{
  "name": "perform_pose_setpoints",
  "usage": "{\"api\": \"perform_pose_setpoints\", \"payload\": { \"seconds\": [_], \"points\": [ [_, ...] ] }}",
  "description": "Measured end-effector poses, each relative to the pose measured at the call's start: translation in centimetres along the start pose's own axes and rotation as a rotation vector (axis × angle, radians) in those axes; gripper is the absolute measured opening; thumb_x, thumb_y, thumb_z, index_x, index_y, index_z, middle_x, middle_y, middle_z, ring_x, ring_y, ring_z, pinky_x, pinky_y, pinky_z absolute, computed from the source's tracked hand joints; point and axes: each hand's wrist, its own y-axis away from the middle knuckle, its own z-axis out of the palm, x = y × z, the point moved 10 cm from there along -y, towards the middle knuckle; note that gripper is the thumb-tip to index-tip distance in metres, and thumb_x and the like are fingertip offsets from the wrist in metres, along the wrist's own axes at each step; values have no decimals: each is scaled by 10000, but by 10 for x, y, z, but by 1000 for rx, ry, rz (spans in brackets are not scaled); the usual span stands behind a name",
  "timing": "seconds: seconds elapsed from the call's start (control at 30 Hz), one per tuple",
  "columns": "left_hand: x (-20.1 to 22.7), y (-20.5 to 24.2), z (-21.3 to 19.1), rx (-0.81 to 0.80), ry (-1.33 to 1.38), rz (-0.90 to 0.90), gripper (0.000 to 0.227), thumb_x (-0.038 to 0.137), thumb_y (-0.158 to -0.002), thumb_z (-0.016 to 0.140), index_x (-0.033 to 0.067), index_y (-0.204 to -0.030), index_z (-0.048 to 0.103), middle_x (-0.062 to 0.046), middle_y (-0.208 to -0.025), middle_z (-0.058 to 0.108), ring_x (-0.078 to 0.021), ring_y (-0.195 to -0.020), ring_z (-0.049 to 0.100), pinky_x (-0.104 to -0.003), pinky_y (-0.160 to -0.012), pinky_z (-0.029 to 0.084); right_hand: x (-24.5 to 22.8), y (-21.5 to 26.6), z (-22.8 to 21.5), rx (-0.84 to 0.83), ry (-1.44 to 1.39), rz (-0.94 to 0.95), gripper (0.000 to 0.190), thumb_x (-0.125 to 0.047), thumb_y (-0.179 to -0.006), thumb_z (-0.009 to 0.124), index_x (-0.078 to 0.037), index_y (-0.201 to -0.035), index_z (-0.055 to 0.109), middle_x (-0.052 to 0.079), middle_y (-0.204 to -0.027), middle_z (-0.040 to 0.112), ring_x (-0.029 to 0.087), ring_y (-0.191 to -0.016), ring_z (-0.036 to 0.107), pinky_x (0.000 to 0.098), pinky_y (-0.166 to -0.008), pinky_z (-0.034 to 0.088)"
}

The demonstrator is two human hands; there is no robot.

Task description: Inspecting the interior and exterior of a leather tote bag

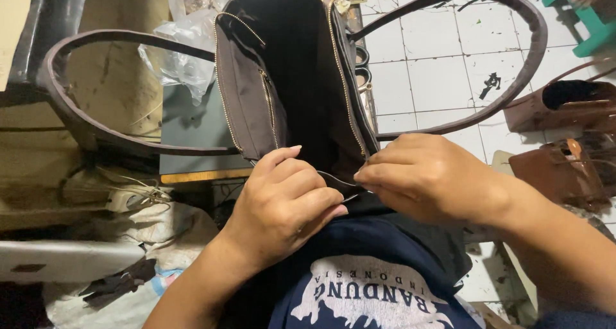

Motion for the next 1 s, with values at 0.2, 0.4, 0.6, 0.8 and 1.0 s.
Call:
{"api": "perform_pose_setpoints", "payload": {
  "seconds": [0.2,0.4,0.6,0.8,1.0],
  "points": [
    [0,-1,1,-7,16,-8,149,234,-1003,669,140,-888,681,7,-792,585,-199,-764,585,-454,-1001,454,-9,-13,9,-114,193,-14,200,-116,-972,571,-115,-774,540,31,-650,529,276,-527,512,420,-515,420],
    [2,1,5,-3,21,42,107,197,-973,651,126,-905,692,-6,-809,624,-207,-746,594,-462,-955,487,0,-17,42,-305,348,113,142,-141,-838,615,-143,-696,611,45,-621,613,342,-468,608,497,-388,444],
    [-5,12,10,37,-25,128,134,244,-920,706,132,-852,674,-6,-779,628,-182,-757,618,-434,-941,512,-9,-16,41,-151,321,71,123,-119,-876,634,-129,-761,593,56,-707,570,313,-443,554,468,-380,409],
    [-10,16,20,84,-50,95,227,305,-855,793,163,-748,653,40,-714,616,-136,-691,606,-407,-905,537,-3,-6,46,-145,295,90,89,-75,-879,627,-118,-818,580,50,-696,533,304,-454,524,475,-367,380],
    [-17,20,16,115,-77,89,127,294,-822,816,207,-798,727,42,-705,616,-119,-656,606,-370,-880,548,-1,-5,32,-18,250,140,206,-228,-1009,585,-95,-856,552,79,-712,575,359,-491,563,495,-378,397]
  ]
}}
